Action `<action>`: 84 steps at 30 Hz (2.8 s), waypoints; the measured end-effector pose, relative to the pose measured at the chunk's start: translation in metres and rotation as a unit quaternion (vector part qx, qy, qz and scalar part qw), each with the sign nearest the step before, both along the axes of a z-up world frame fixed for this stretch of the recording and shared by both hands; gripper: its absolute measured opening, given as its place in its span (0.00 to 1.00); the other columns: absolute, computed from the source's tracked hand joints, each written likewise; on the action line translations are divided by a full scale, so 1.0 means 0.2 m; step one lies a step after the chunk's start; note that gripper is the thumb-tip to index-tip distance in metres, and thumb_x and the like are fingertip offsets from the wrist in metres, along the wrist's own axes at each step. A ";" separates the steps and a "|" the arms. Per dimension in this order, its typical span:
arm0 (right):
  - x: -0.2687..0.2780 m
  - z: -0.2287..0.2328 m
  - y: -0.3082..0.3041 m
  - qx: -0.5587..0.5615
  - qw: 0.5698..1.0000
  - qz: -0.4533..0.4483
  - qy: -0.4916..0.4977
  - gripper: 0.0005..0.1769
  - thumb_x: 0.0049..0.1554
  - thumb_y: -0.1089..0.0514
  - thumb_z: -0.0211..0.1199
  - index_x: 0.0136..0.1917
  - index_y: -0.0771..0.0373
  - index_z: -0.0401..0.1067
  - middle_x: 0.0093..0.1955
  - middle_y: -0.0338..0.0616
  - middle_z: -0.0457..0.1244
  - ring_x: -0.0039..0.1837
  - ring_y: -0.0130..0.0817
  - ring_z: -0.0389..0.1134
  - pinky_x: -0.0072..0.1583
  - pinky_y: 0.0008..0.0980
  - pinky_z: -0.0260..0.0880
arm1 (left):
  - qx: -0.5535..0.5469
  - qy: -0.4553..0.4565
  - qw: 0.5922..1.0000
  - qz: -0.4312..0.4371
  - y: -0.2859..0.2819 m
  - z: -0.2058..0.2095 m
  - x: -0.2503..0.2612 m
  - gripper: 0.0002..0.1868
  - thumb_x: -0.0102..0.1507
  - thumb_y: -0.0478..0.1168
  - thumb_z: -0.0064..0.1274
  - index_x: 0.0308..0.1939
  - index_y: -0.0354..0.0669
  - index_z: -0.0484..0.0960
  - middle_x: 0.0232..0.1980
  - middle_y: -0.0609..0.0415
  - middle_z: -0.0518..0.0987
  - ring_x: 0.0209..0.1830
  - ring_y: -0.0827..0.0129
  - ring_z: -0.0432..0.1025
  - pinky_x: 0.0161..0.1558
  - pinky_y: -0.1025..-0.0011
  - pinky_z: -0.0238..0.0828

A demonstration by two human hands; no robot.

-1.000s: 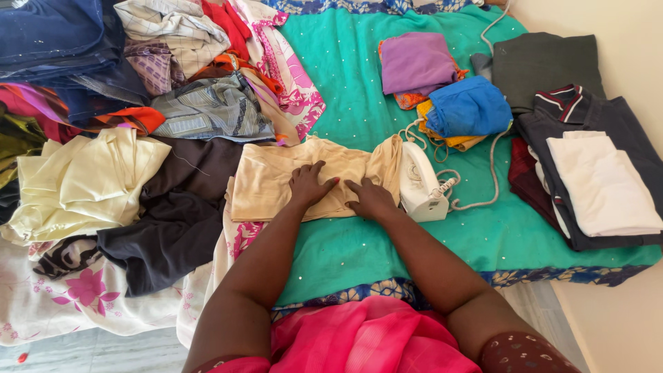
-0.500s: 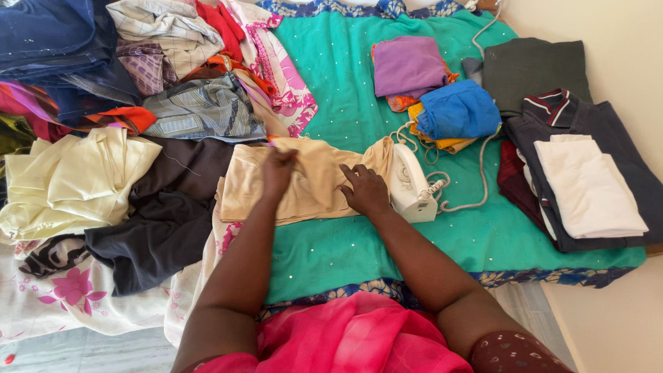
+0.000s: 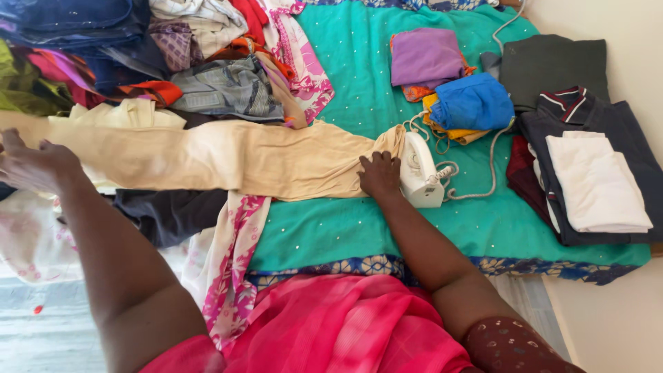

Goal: The person irons several pieces of clothing on a bed, including an orange patterned cloth, a purple shirt, and a beige garment. They use a white iron to smooth each item and fold them after ironing.

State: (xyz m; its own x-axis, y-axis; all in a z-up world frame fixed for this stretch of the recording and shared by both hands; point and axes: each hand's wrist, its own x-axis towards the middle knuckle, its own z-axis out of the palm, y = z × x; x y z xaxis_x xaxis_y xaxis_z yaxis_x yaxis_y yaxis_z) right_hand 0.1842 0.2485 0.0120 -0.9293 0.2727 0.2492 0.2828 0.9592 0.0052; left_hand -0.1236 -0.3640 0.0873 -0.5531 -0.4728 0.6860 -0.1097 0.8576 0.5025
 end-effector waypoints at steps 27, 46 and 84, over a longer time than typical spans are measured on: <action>0.30 0.83 0.37 -0.022 0.969 -0.247 0.012 0.40 0.54 0.53 0.61 0.76 0.22 0.62 0.52 0.51 0.70 0.52 0.53 0.72 0.50 0.52 0.72 | 0.035 -0.404 0.706 -0.580 1.58 -0.60 0.43 0.40 0.69 0.70 0.25 0.83 0.63 0.51 0.81 0.48 0.59 0.82 0.48 0.50 0.80 0.48 0.39; -0.47 -0.08 -0.02 0.029 0.996 -0.070 -0.052 0.18 0.69 0.35 0.43 0.66 0.39 0.65 0.43 0.50 0.70 0.42 0.47 0.74 0.39 0.47 0.70 | -0.156 -0.505 0.651 -0.544 1.55 -0.79 0.37 0.51 0.63 0.71 0.43 0.82 0.51 0.47 0.86 0.52 0.37 0.86 0.58 0.30 0.80 0.58 0.27; 0.43 0.07 0.52 -0.160 0.945 -0.285 -0.031 0.31 0.50 0.61 0.63 0.68 0.43 0.74 0.56 0.51 0.71 0.59 0.52 0.71 0.59 0.49 0.71 | -0.155 -0.388 0.677 -0.606 1.53 -0.75 0.38 0.36 0.62 0.61 0.53 0.71 0.53 0.71 0.81 0.48 0.56 0.83 0.51 0.45 0.78 0.57 0.39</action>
State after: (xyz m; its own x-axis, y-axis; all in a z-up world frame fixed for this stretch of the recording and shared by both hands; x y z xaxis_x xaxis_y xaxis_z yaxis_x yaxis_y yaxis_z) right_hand 0.2711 0.3530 0.0269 -0.6191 0.7851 0.0185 0.7624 0.6065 -0.2255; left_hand -0.0478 -0.0584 -0.0630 -0.6566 0.7509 -0.0704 0.6412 0.6049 0.4722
